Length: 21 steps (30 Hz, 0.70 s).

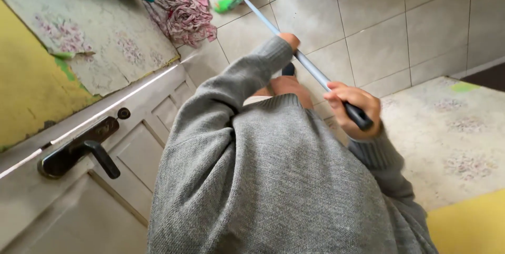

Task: Sweep the tiled floor of an entryway using a broom.

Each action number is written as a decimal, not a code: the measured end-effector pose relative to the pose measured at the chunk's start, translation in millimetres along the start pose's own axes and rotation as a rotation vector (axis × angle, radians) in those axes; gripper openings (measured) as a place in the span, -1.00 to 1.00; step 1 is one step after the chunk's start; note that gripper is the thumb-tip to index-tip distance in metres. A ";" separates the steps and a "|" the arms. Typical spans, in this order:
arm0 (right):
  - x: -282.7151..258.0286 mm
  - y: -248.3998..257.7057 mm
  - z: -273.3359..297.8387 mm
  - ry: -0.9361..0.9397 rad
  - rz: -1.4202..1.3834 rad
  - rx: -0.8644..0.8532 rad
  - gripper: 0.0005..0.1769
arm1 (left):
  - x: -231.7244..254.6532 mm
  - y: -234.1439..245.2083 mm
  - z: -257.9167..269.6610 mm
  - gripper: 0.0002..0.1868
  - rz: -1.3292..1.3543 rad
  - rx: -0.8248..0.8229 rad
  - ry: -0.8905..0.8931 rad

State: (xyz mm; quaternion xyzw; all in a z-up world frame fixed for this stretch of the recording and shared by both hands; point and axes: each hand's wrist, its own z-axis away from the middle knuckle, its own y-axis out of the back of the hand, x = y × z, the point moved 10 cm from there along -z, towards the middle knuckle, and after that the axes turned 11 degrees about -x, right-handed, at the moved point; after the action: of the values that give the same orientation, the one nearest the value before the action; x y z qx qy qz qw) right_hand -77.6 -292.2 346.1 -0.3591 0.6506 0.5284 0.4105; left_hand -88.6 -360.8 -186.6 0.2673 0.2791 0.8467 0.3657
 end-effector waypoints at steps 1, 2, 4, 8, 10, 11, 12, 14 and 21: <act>-15.1 12.5 1.7 -0.006 0.003 0.012 -0.72 | 24.4 -14.5 -13.4 -0.79 -0.008 -0.003 -0.010; -25.1 18.0 2.3 -0.069 0.062 -0.049 -0.72 | 55.7 -27.1 -24.8 -0.83 -0.006 0.025 -0.103; -43.2 28.9 2.9 -0.136 0.121 -0.102 -0.72 | 98.0 -31.5 -26.9 -0.87 -0.010 0.050 -0.203; -69.0 38.1 -2.1 -0.166 0.214 -0.201 -0.79 | 142.2 35.4 32.0 -0.85 0.120 0.221 -0.461; -79.3 48.0 0.5 -0.165 0.228 -0.241 -0.84 | 145.6 66.1 68.8 -0.87 0.168 0.280 -0.491; -88.0 51.5 3.8 -0.128 0.255 -0.290 -0.87 | 146.0 77.4 87.5 -0.85 0.169 0.293 -0.494; -96.8 54.6 6.5 -0.087 0.280 -0.342 -0.88 | 144.5 89.6 105.9 -0.82 0.171 0.307 -0.494; -107.1 63.3 8.5 -0.066 0.223 -0.348 -0.92 | 137.7 98.3 146.5 -0.77 0.183 0.269 -0.471; -64.6 59.3 22.8 -0.013 -0.256 -0.266 -0.72 | 40.5 56.9 227.8 -0.67 0.109 0.015 -0.056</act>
State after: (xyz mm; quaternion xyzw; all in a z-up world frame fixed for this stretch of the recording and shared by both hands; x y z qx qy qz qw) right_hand -101.3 -256.7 426.0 -0.4867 0.5214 0.5553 0.4277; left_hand 10.4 -299.4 21.2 0.3085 0.2601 0.8555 0.3246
